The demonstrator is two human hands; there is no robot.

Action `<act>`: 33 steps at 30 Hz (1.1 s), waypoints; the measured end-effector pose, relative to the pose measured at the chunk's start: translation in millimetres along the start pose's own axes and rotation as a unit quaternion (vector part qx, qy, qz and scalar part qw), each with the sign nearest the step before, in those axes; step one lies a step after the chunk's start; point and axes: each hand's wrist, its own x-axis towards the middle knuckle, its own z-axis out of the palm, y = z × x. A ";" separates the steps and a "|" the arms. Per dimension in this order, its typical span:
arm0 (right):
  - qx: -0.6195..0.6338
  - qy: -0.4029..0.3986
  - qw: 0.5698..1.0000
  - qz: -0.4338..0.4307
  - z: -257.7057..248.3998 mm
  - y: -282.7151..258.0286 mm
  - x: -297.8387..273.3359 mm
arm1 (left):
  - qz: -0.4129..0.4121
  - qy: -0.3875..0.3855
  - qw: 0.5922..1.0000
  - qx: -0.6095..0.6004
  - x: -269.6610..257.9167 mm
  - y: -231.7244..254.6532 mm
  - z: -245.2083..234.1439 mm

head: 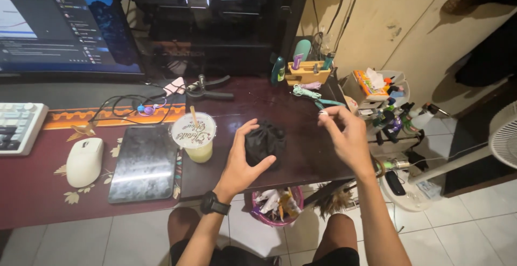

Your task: The recorder assembles and lights a small portable alcohol stove on a desk.

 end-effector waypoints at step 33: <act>-0.027 -0.217 0.960 -0.174 163.1 -147.9 4.5 | 0.013 -0.036 0.999 -0.032 -12.5 -39.2 6.5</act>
